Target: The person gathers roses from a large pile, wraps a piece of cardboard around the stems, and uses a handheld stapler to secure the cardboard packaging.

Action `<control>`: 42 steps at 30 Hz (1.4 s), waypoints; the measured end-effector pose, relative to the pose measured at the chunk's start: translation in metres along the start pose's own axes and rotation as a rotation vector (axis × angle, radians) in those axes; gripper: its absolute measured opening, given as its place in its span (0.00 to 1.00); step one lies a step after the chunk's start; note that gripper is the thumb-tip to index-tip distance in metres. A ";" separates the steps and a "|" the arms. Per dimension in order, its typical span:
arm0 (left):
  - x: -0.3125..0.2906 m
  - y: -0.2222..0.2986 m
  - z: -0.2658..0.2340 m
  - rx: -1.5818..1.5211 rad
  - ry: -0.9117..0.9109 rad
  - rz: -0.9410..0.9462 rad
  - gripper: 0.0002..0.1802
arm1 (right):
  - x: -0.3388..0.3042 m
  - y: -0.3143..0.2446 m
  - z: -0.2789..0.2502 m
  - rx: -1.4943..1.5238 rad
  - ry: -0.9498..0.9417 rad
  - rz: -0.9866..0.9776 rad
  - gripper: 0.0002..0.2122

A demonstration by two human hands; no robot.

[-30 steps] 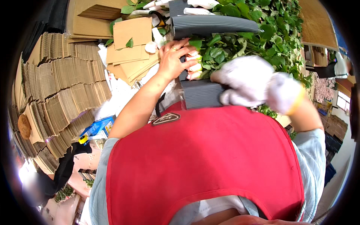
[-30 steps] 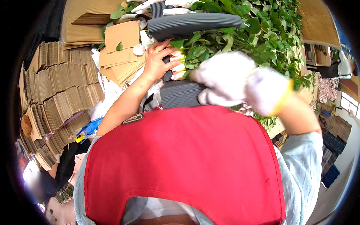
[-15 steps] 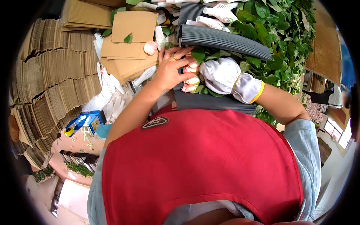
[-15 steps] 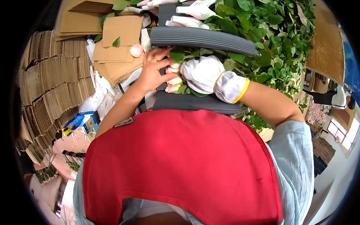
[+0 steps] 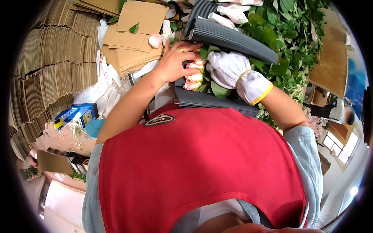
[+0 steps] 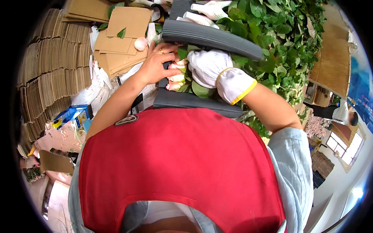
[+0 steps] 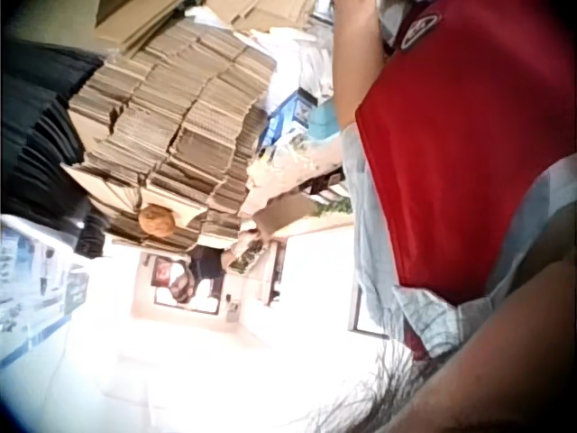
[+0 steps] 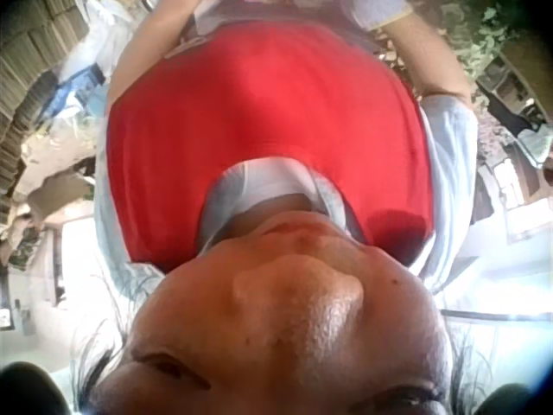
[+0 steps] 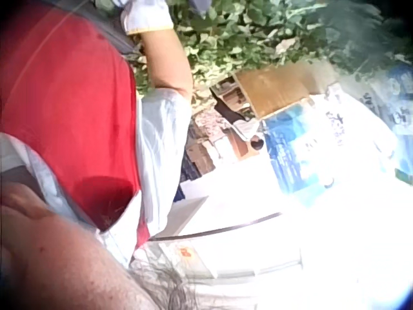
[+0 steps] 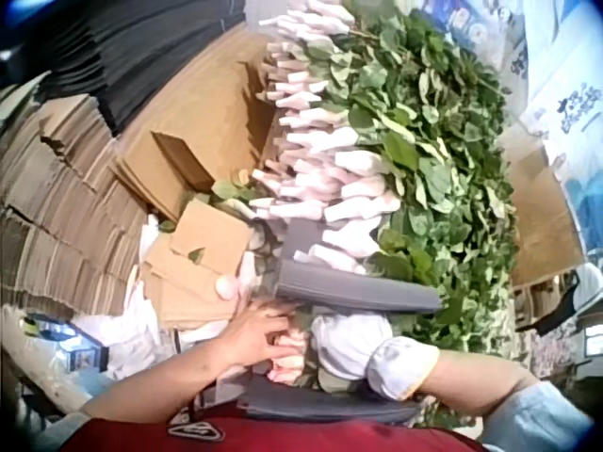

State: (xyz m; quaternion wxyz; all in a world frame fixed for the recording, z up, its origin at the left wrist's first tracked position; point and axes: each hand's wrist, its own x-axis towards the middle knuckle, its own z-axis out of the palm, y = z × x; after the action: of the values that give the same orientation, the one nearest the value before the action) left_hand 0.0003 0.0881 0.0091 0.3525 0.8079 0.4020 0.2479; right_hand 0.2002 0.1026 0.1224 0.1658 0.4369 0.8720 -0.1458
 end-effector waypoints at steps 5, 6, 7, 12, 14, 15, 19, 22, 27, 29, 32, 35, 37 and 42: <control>0.001 0.000 0.001 -0.017 0.015 0.017 0.22 | -0.003 0.014 -0.013 0.442 0.023 0.050 0.17; 0.001 0.001 0.001 -0.012 0.012 0.009 0.23 | -0.004 0.007 -0.015 0.416 0.005 0.163 0.18; 0.001 0.002 0.001 -0.007 0.006 -0.001 0.23 | -0.003 0.002 -0.008 0.391 0.078 0.171 0.17; -0.003 0.002 0.004 0.015 0.009 0.016 0.25 | -0.012 -0.009 -0.015 0.180 0.537 -0.313 0.08; -0.003 -0.006 0.007 0.095 -0.014 0.039 0.25 | 0.000 -0.023 -0.023 0.040 0.327 -0.308 0.15; -0.007 -0.010 0.011 0.098 -0.026 0.049 0.25 | 0.007 -0.031 -0.027 -0.030 0.220 -0.321 0.18; 0.000 0.003 0.001 0.015 0.005 0.020 0.26 | -0.030 -0.004 -0.022 -0.176 -0.021 0.196 0.20; 0.002 0.000 0.001 -0.039 0.000 0.078 0.29 | -0.077 0.023 -0.032 -0.038 -0.075 0.346 0.21; -0.012 0.013 -0.004 0.050 0.013 0.048 0.27 | -0.109 0.006 -0.099 0.332 0.393 0.012 0.21; -0.037 0.020 -0.012 -0.431 0.380 -0.198 0.17 | -0.130 0.005 -0.108 0.308 0.419 0.059 0.15; -0.075 0.018 -0.017 -0.326 0.441 -0.402 0.12 | -0.132 0.007 -0.104 0.233 0.436 0.067 0.10; -0.081 0.025 -0.028 -0.417 0.315 -0.615 0.11 | -0.116 -0.001 -0.106 0.073 0.325 -0.006 0.15; -0.070 0.031 -0.037 -0.391 0.112 -0.561 0.11 | -0.107 0.012 -0.110 0.222 0.474 -0.134 0.19; -0.030 0.036 -0.025 -0.364 0.071 -0.242 0.21 | -0.078 0.039 -0.117 0.399 0.261 0.663 0.24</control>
State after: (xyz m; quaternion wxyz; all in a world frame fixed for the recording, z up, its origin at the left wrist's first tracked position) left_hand -0.0159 0.0574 0.0492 0.5053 0.6675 0.4570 0.3005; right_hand 0.2572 0.1161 0.2563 0.0037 0.7328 0.6522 -0.1941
